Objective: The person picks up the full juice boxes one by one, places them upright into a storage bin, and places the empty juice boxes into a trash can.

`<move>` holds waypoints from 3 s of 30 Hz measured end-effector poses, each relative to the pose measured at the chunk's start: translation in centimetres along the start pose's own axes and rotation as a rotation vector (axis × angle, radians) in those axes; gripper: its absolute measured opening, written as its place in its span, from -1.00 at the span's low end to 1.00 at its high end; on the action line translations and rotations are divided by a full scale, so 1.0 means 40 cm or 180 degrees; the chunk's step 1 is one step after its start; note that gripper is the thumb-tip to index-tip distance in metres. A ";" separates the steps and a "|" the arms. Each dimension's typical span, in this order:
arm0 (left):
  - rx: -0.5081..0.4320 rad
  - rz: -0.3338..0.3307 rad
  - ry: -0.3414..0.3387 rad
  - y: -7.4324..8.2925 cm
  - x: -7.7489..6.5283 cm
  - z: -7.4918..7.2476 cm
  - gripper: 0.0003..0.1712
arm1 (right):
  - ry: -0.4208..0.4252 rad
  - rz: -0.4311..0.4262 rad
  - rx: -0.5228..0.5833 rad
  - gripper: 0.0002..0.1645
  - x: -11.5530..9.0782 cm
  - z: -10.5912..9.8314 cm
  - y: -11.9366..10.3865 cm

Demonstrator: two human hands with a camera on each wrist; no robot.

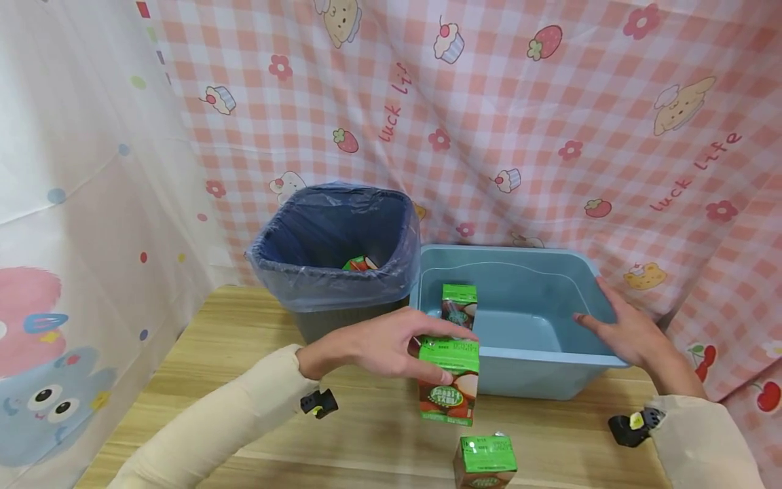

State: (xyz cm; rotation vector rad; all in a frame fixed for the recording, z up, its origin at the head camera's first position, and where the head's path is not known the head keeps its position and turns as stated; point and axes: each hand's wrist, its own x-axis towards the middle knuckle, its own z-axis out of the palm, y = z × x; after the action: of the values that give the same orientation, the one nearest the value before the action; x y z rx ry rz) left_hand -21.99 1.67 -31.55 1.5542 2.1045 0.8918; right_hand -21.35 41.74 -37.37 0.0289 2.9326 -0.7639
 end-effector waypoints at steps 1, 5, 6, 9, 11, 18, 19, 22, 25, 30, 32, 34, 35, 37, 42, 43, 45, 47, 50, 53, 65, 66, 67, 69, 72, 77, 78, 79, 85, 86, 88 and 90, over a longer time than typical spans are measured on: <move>-0.0018 -0.0023 0.0055 0.005 0.003 -0.009 -0.36 | 0.0004 0.0004 -0.0001 0.14 -0.001 0.000 0.000; -0.0171 -0.0072 0.0267 0.019 0.022 -0.039 -0.36 | 0.0028 0.0009 -0.0016 0.15 -0.001 0.000 0.002; -0.0246 -0.0080 0.0313 0.020 0.027 -0.046 -0.36 | 0.0037 0.0004 -0.0025 0.15 -0.001 0.000 0.002; -0.0449 -0.0111 0.0481 0.024 0.044 -0.063 -0.36 | 0.0040 0.0006 -0.0048 0.16 0.000 0.000 0.002; -0.0544 -0.0154 0.0647 0.024 0.058 -0.071 -0.36 | 0.0041 0.0011 -0.0067 0.16 0.001 0.000 0.002; -0.0548 -0.0438 0.1280 0.004 0.114 -0.076 -0.34 | 0.0045 -0.0006 -0.0038 0.17 0.002 0.002 0.003; -0.0540 -0.0501 0.1331 -0.001 0.122 -0.075 -0.34 | 0.0048 -0.0009 -0.0045 0.16 0.002 0.002 0.004; -0.0564 -0.0655 0.1427 -0.020 0.143 -0.071 -0.36 | 0.0060 -0.0006 -0.0086 0.16 0.003 0.002 0.007; -0.0571 -0.0745 0.1422 -0.044 0.159 -0.065 -0.34 | 0.0072 0.0007 -0.0101 0.17 0.005 0.002 0.010; -0.0469 -0.0908 0.1227 -0.090 0.177 -0.055 -0.33 | 0.0057 0.0036 -0.0105 0.17 0.005 0.002 0.011; -0.0456 -0.0958 0.1147 -0.109 0.181 -0.052 -0.34 | 0.0051 0.0047 -0.0113 0.18 0.004 0.002 0.009; -0.0462 -0.0959 0.1095 -0.124 0.187 -0.049 -0.35 | 0.0042 0.0059 -0.0103 0.18 0.003 0.002 0.007; -0.0462 -0.0961 0.1073 -0.130 0.191 -0.048 -0.36 | 0.0040 0.0064 -0.0097 0.18 0.003 0.002 0.006; -0.0415 -0.0964 0.1038 -0.144 0.199 -0.046 -0.35 | 0.0044 0.0059 -0.0088 0.18 0.002 0.003 0.005; -0.0204 -0.1039 0.0908 -0.170 0.222 -0.038 -0.34 | 0.0044 0.0078 -0.0037 0.18 0.001 0.006 0.003; -0.0165 -0.1062 0.0886 -0.174 0.226 -0.036 -0.35 | 0.0047 0.0078 -0.0027 0.18 0.001 0.007 0.002; -0.0139 -0.1115 0.0862 -0.183 0.233 -0.033 -0.33 | 0.0051 0.0078 -0.0023 0.18 0.001 0.008 0.002; -0.0163 -0.1192 0.0849 -0.192 0.237 -0.030 -0.32 | 0.0054 0.0066 -0.0022 0.18 0.002 0.008 0.001; -0.0172 -0.1297 0.0813 -0.201 0.242 -0.027 -0.31 | 0.0065 0.0048 -0.0032 0.17 0.003 0.008 0.001; -0.0102 -0.1347 0.0754 -0.204 0.245 -0.026 -0.31 | 0.0070 0.0036 -0.0032 0.16 0.003 0.007 0.002; 0.0316 -0.1317 0.0663 -0.219 0.264 -0.023 -0.39 | 0.0033 0.0084 -0.0078 0.18 0.002 0.001 0.004; 0.0362 -0.1314 0.0643 -0.220 0.264 -0.022 -0.38 | 0.0029 0.0088 -0.0086 0.19 0.002 0.001 0.005; 0.0406 -0.1307 0.0624 -0.220 0.264 -0.022 -0.38 | 0.0026 0.0093 -0.0099 0.19 0.002 0.001 0.005; 0.0479 -0.1294 0.0587 -0.219 0.264 -0.022 -0.38 | 0.0017 0.0100 -0.0121 0.19 0.001 0.001 0.005; 0.0497 -0.1283 0.0542 -0.219 0.264 -0.022 -0.37 | 0.0015 0.0091 -0.0157 0.20 0.001 0.001 0.005; 0.0546 -0.1277 0.0445 -0.221 0.266 -0.025 -0.37 | 0.0052 0.0026 -0.0208 0.21 0.003 0.000 0.003; 0.0559 -0.1276 0.0422 -0.222 0.267 -0.026 -0.38 | 0.0055 0.0020 -0.0217 0.22 0.004 0.000 0.003; 0.0563 -0.1278 0.0402 -0.222 0.268 -0.027 -0.38 | 0.0055 0.0019 -0.0218 0.22 0.004 -0.001 0.003; 0.0663 -0.1320 0.0232 -0.228 0.275 -0.030 -0.37 | -0.0006 0.0075 -0.0180 0.23 0.004 -0.002 0.004; 0.0687 -0.1339 0.0203 -0.229 0.276 -0.030 -0.37 | -0.0008 0.0080 -0.0177 0.23 0.004 -0.002 0.004; 0.0726 -0.1371 0.0165 -0.230 0.279 -0.031 -0.37 | 0.0007 0.0067 -0.0185 0.23 0.004 -0.002 0.004; 0.0750 -0.1424 0.0119 -0.231 0.282 -0.031 -0.37 | 0.0015 0.0074 -0.0193 0.23 0.004 -0.002 0.003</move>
State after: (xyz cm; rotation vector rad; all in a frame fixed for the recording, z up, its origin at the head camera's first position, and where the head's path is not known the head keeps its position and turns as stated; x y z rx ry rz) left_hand -32.89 10.25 -36.16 1.0922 2.5140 0.5339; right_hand -21.52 41.86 -37.39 0.0596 2.9526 -0.6719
